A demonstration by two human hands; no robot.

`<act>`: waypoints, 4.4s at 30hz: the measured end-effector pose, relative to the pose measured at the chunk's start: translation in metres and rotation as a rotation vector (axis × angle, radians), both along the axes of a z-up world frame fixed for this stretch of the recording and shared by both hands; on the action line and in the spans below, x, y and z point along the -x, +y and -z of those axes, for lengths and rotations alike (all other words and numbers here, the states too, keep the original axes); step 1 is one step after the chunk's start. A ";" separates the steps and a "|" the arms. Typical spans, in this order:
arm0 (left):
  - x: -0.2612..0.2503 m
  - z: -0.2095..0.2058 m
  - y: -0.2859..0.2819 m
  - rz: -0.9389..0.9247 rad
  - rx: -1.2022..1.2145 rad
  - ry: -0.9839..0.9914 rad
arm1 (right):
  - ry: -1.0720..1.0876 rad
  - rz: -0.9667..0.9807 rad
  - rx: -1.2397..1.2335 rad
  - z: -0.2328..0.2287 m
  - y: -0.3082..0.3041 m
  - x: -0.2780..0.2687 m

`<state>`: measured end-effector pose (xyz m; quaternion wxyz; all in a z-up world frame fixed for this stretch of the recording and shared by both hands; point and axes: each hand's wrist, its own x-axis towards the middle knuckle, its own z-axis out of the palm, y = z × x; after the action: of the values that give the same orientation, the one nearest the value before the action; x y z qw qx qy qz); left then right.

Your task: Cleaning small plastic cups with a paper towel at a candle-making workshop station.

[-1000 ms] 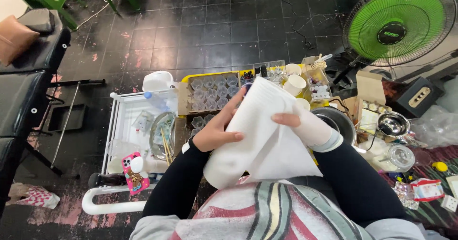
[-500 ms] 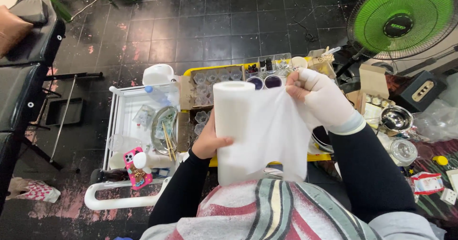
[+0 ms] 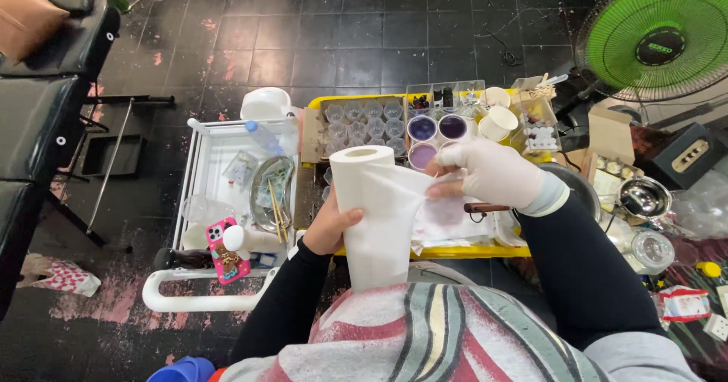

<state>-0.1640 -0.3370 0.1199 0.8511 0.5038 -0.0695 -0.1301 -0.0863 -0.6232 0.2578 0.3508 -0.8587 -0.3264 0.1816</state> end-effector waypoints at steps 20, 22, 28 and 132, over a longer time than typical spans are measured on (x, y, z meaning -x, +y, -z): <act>-0.013 0.037 0.000 -0.163 -0.005 0.016 | 0.463 0.256 -0.664 0.084 0.064 0.022; -0.011 0.035 0.002 -0.187 -0.004 0.032 | 0.469 0.209 -0.703 0.087 0.061 0.024; -0.010 0.024 0.012 -0.127 0.137 -0.023 | 0.619 0.138 -0.706 0.094 0.051 0.031; -0.114 0.159 0.340 -1.753 -0.877 0.390 | 0.477 0.871 -1.051 0.133 0.095 0.035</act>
<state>-0.0498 0.0026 -0.0389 0.3818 0.6168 0.5217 0.4491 -0.1217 -0.5279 0.1244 0.8197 -0.5656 0.0869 0.0270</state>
